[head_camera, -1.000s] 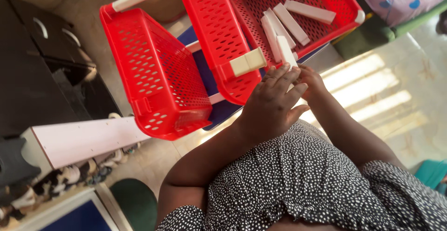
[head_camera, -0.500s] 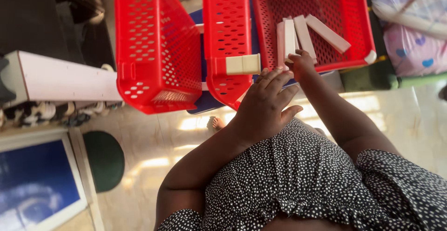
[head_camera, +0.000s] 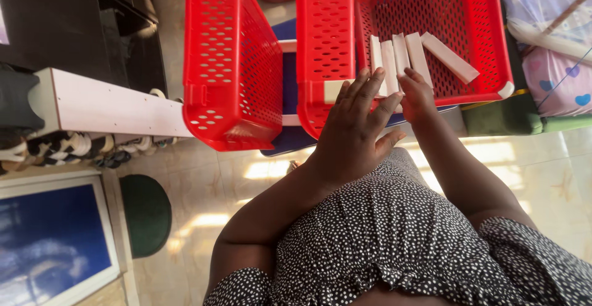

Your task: The person assembles a red plastic basket by inserting white plastic corner pieces into the basket's side slots. They handle the basket and corner pieces by hand, repeatedly picking up pieces and fitting them into place.

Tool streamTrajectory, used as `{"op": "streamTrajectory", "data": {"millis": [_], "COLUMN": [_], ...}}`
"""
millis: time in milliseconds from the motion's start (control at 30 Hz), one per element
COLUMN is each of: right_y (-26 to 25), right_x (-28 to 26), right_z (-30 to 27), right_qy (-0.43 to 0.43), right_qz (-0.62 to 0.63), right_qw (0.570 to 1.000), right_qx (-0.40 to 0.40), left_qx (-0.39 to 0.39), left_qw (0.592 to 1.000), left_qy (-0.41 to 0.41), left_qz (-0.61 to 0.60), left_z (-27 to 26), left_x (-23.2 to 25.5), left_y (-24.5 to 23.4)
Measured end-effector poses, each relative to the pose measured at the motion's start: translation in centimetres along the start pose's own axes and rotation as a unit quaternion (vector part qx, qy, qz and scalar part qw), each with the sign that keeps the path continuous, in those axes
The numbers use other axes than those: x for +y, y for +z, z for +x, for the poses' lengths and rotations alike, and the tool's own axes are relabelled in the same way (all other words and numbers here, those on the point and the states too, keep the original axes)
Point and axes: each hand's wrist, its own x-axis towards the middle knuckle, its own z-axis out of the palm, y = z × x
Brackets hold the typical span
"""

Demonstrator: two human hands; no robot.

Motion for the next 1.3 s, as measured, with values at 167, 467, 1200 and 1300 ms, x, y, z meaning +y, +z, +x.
{"op": "streamTrajectory", "data": {"millis": [167,467,1200,1300], "right_y": [5.0,11.8,17.3,17.4], "right_x": [-3.7,-6.9,-5.2,-4.6], "right_z": [-8.5,-16.2,-19.7,-19.1], "right_qy": [-0.162,-0.245,-0.441,-0.410], "right_qz": [0.064,-0.071,-0.347,-0.364], "right_qw": [0.974,0.929,0.736,0.727], "right_qx": [-0.143,-0.269,-0.380,-0.414], "left_qx": [0.024,0.053,-0.036,-0.059], "left_qw": [1.000,0.982,0.853,0.880], "left_qy": [-0.008,-0.181,-0.255,-0.246], "left_qz": [0.007,-0.015,-0.453,-0.402], "left_z": [-0.7,-0.1,-3.1,-4.2], "left_x": [-2.4,-12.9,-21.0,-21.2], "left_y": [-1.7,-2.6,-8.2,-11.3]}}
